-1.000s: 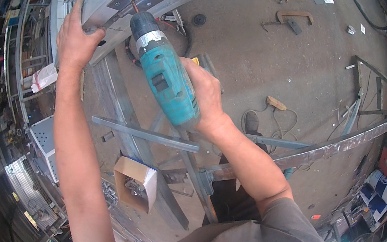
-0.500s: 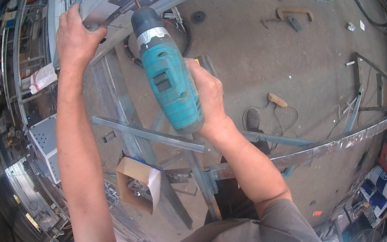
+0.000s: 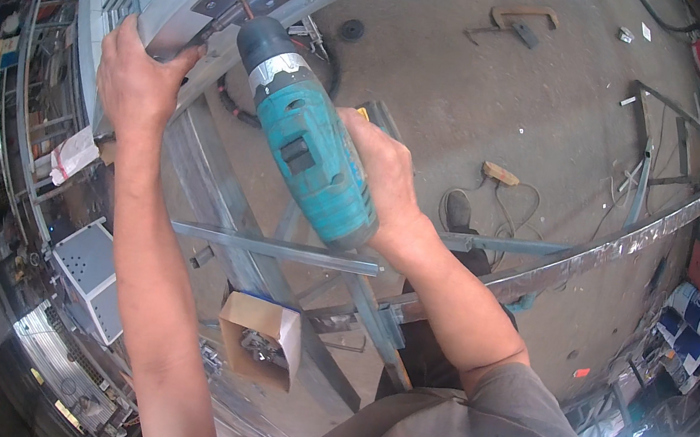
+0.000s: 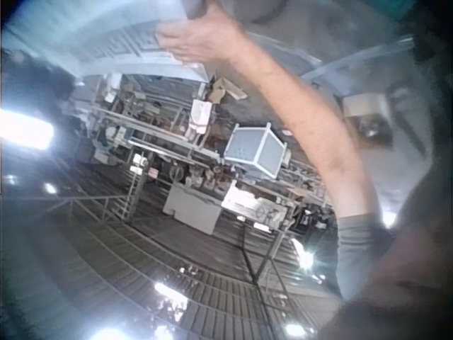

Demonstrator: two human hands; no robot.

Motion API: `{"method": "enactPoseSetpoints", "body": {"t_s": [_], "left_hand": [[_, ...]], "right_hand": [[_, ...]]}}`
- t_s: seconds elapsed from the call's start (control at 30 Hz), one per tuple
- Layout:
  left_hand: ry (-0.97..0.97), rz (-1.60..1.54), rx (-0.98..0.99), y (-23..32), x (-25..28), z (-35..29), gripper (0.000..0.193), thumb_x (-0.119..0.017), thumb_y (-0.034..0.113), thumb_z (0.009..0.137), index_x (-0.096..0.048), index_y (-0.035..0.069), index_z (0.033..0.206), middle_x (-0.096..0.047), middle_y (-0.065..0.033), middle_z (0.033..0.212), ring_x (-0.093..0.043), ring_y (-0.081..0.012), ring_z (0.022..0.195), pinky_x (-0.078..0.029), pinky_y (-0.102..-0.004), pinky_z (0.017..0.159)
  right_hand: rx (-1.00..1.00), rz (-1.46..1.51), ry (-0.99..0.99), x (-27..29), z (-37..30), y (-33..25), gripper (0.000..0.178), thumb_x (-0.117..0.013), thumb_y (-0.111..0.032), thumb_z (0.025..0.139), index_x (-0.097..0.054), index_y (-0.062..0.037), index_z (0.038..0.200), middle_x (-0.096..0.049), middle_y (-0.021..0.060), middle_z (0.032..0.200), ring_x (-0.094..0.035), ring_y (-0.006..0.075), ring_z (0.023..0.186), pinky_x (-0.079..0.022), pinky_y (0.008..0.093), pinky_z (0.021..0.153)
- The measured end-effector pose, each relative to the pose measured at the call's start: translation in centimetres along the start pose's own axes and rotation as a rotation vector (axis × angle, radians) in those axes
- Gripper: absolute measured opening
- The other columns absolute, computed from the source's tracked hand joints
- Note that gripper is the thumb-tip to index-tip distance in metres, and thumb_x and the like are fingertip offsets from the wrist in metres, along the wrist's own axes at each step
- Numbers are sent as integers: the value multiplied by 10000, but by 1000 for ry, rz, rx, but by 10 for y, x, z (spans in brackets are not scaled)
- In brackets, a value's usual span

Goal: The person uses a cordless drill to drive screws into a curved metal frame, securing a metal plate along its edge. The person repeatedly picks up screws, aligns them with pre-drilled holes, and fastens them while holding the frame steady.

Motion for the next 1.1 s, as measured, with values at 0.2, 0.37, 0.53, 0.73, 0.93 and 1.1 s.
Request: {"method": "enactPoseSetpoints", "body": {"t_s": [0.2,0.37,0.53,0.73,0.93,1.1], "left_hand": [[15,17,20,1,1,-1,884,-955,424,624,-592,19,1322,-647,-186,1272,-630,-382,1173,-491,-487,1000],[14,24,37,1,0,0,898,-954,445,618,-595,23,1325,-652,-184,1264,-630,-382,1174,-490,-488,997],[1,30,41,1,0,0,892,-956,442,614,-600,27,1320,-655,-187,1255,-631,-387,1170,-491,-491,991],[33,21,21,2,2,0,892,-962,436,604,-602,28,1312,-658,-180,1234,-635,-385,1153,-493,-493,984],[30,33,42,2,2,-1,897,-964,431,600,-600,29,1314,-655,-178,1239,-633,-387,1152,-490,-495,989],[8,38,60,3,1,0,905,-966,431,597,-597,28,1318,-652,-179,1242,-630,-389,1159,-488,-498,996]], "right_hand": [[-4,-19,-14,2,0,-2,398,-804,-157,787,-683,-44,1148,-741,167,988,-741,323,914,-570,391,810],[37,-56,21,3,2,-5,400,-815,-174,769,-684,-53,1127,-739,157,979,-735,339,907,-572,403,802],[43,-93,-4,3,1,-6,405,-818,-171,754,-683,-57,1118,-739,149,974,-732,340,905,-571,407,796],[71,-152,13,4,3,-8,403,-816,-165,754,-680,-55,1117,-732,160,960,-727,357,904,-568,416,792],[76,-159,-5,7,5,-8,395,-808,-159,750,-676,-52,1106,-726,169,955,-719,369,922,-562,426,803],[123,-179,6,10,7,-11,380,-792,-152,759,-668,-47,1103,-721,171,955,-711,377,924,-560,437,801]]}}
Point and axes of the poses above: each hand's wrist, its own z-axis towards the middle knuckle, its own x-axis out of the back of the hand, y = z × x, the point moved 8 cm from there along z, towards the middle knuckle
